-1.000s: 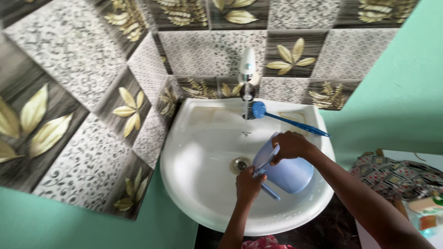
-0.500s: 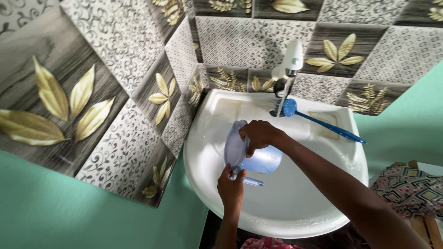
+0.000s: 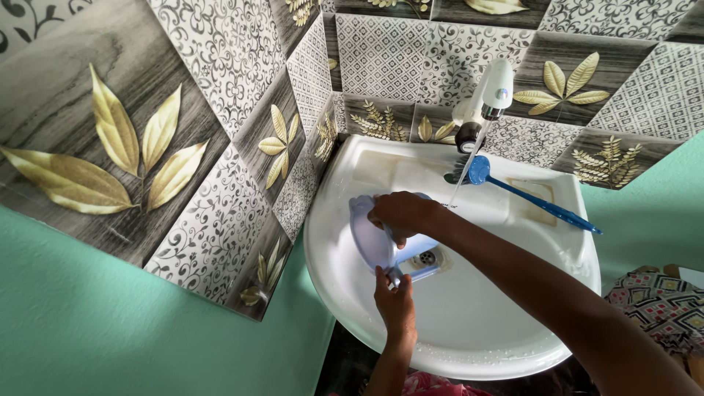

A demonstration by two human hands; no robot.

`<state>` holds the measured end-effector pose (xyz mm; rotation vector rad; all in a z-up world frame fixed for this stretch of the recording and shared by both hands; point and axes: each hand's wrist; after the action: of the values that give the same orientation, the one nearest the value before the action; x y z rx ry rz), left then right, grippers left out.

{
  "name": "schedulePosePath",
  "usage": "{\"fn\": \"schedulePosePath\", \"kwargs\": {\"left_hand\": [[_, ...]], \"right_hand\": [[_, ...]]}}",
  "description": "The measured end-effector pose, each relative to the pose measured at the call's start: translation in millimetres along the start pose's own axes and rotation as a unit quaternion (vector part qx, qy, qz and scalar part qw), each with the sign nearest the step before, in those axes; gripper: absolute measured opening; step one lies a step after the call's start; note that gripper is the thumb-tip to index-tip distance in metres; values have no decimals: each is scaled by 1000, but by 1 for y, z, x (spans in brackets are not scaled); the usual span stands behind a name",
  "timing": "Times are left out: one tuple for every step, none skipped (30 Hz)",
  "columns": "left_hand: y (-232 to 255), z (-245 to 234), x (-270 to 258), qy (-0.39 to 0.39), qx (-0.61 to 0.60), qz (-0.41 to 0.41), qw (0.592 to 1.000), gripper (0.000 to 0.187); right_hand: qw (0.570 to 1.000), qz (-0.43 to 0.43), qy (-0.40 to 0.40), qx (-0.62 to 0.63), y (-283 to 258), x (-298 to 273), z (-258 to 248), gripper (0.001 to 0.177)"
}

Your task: The person cleans a scrubbing brush and a small plastic bucket in a sink by rinsing them under running water and wiping them with a cloth.

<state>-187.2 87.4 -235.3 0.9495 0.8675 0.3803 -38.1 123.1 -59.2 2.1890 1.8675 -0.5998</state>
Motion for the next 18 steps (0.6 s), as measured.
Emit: {"fn": "schedulePosePath", "kwargs": {"left_hand": [[0, 2, 1, 7, -1, -10, 1000, 79], [-1, 3, 1, 15, -2, -20, 1000, 77], [-3, 4, 1, 15, -2, -20, 1000, 77], [-4, 5, 1, 7, -7, -34, 999, 79], [-6, 6, 1, -1, -12, -48, 999, 80], [-9, 8, 0, 0, -13, -48, 999, 80], [-13, 9, -1, -5, -11, -56, 998, 80], [-16, 9, -1, -9, -9, -65, 998, 80], [-19, 7, 0, -8, -9, -64, 998, 80], [-21, 4, 1, -16, 10, -58, 998, 78], [-23, 0, 3, -24, 31, -52, 998, 76], [-22, -6, 7, -23, 32, -52, 998, 76], [-15, -15, 14, -74, 179, 3, 981, 62], [-6, -23, 20, -123, 321, 58, 937, 52], [7, -30, 25, -74, 444, 146, 881, 43], [23, -36, 28, -24, 553, 230, 800, 37], [39, -37, 28, -4, 589, 201, 783, 32], [58, -32, 33, 16, 623, 172, 763, 28]], "right_hand": [[1000, 1, -1, 0, -2, 3, -1, 52], [1000, -3, -6, -5, -3, 5, -1, 51], [1000, -7, -12, -10, -3, 8, 0, 50], [1000, -6, -12, -11, -2, 9, 3, 50], [999, -31, 10, -30, 0, 11, 9, 49], [997, -56, 32, -49, 2, 13, 16, 47], [997, -58, 32, -49, 5, 16, 25, 47], [989, -85, 69, -99, 9, 17, 34, 53], [977, -112, 106, -149, 15, 17, 41, 58], [976, -114, 107, -149, 23, 12, 46, 58], [970, -131, 145, -145, 30, 3, 50, 53], [962, -147, 183, -141, 32, -2, 52, 48], [961, -146, 185, -142, 34, -9, 50, 48], [987, -93, 122, -54, 37, -21, 47, 47], [997, -38, 56, 36, 39, -33, 44, 45], [997, -35, 59, 37, 39, -42, 43, 45], [996, -24, 48, 71, 39, -53, 44, 45], [994, -13, 37, 105, 41, -63, 47, 45]]}}
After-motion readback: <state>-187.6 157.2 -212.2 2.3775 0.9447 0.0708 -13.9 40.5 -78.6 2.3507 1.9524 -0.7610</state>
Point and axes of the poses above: each hand's wrist, its own x-axis towards the middle knuckle, its own z-axis out of the palm, y = z × x, and after that the axes turned 8 degrees about -z, right-handed
